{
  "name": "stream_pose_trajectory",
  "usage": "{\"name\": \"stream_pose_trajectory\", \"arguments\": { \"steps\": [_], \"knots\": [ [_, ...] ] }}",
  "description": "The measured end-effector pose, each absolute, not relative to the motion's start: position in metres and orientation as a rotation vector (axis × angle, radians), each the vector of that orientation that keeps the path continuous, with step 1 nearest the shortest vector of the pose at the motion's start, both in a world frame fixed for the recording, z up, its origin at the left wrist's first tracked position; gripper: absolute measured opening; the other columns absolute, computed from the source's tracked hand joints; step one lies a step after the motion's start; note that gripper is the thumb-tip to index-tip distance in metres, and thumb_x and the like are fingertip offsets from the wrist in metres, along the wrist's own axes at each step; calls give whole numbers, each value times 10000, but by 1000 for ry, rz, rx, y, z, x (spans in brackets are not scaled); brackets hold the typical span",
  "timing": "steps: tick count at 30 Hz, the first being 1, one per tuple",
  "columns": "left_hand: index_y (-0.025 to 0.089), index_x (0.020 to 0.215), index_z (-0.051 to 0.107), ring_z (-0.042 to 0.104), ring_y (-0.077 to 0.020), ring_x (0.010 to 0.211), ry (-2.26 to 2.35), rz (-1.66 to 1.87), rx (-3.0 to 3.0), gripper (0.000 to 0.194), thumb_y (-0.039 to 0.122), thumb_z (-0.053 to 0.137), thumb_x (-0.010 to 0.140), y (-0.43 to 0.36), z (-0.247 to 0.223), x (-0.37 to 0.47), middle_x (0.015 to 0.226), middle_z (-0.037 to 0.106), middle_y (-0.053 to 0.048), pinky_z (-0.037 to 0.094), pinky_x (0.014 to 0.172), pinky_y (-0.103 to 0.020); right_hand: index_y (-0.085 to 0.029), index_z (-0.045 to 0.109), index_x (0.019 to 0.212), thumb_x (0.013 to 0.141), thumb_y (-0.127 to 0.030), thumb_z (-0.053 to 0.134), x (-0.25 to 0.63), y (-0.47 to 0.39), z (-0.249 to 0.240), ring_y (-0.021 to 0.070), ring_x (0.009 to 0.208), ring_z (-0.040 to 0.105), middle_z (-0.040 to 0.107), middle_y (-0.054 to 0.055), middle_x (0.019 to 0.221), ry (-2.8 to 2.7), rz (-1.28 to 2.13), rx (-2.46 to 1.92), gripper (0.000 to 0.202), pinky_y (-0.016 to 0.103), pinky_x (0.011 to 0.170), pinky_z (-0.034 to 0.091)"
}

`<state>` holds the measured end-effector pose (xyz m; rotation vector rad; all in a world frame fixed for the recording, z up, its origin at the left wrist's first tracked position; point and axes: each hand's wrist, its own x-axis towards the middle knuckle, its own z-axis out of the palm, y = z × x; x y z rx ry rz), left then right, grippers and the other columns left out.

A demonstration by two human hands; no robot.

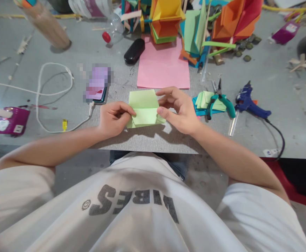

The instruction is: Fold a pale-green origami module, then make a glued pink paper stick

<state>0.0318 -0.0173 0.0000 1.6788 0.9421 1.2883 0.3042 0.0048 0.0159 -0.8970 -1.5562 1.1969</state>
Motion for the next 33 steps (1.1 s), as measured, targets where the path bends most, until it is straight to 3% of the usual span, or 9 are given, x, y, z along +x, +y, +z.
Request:
{"name": "stream_pose_trajectory", "arguments": {
  "steps": [2,5,8,11,13,16,20,25,33],
  "knots": [
    [193,840,837,497,-80,494,920,1300,1747,132,126,725,826,-19,-1,31,634,708,4,341,489,-242,-274,837,1103,736,-653,1068,302,3,16,214,812,766,827,20,900,-1598,1201,-959,576,338,704,637],
    [189,849,831,470,-65,474,856,1320,1855,155,88,715,837,-19,-1,29,613,688,19,317,477,-227,-230,830,888,800,-598,1035,300,0,17,184,743,700,800,21,829,-1669,1184,-1075,430,326,669,586],
    [184,848,812,464,-62,457,867,1287,1877,140,100,700,862,-19,0,27,598,671,25,300,463,-224,-223,815,818,843,-533,993,299,-1,19,169,704,650,775,17,787,-1679,1212,-1157,358,323,641,538],
    [190,827,758,494,-73,485,840,1231,1831,76,180,759,902,-20,1,27,614,657,19,327,478,-232,-225,828,818,845,-510,976,299,-2,20,180,716,652,780,27,790,-1673,1203,-1181,322,338,662,542],
    [207,842,687,517,-80,508,818,1222,1732,204,302,847,927,-20,1,29,647,655,23,365,496,-233,-229,841,827,851,-519,966,299,-2,20,195,738,665,792,34,799,-1690,1172,-1180,317,355,688,555],
    [245,1033,614,572,-99,493,882,1183,1489,405,499,916,946,-20,0,32,655,676,57,423,500,-223,-236,851,842,881,-524,938,298,-3,19,215,764,685,812,39,815,-1737,1083,-1178,303,378,721,569],
    [197,1291,689,724,-157,606,1005,1005,1412,532,499,941,933,-16,2,32,784,832,-18,534,573,-252,-240,867,884,926,-463,892,297,-6,19,234,803,723,830,42,854,-1779,930,-1181,228,394,763,591],
    [147,1071,857,764,-180,720,989,942,1546,320,450,883,973,-16,10,32,909,871,-86,558,609,-273,-237,854,864,934,-467,897,296,-9,19,235,806,721,813,36,836,-1828,908,-1149,244,394,758,584],
    [144,902,839,626,-118,642,952,1034,1788,235,361,809,989,-23,13,38,736,752,-22,447,564,-226,-247,855,987,879,-476,955,287,-12,20,244,841,732,828,41,935,-1816,1013,-1158,272,387,730,579]
  ]
}}
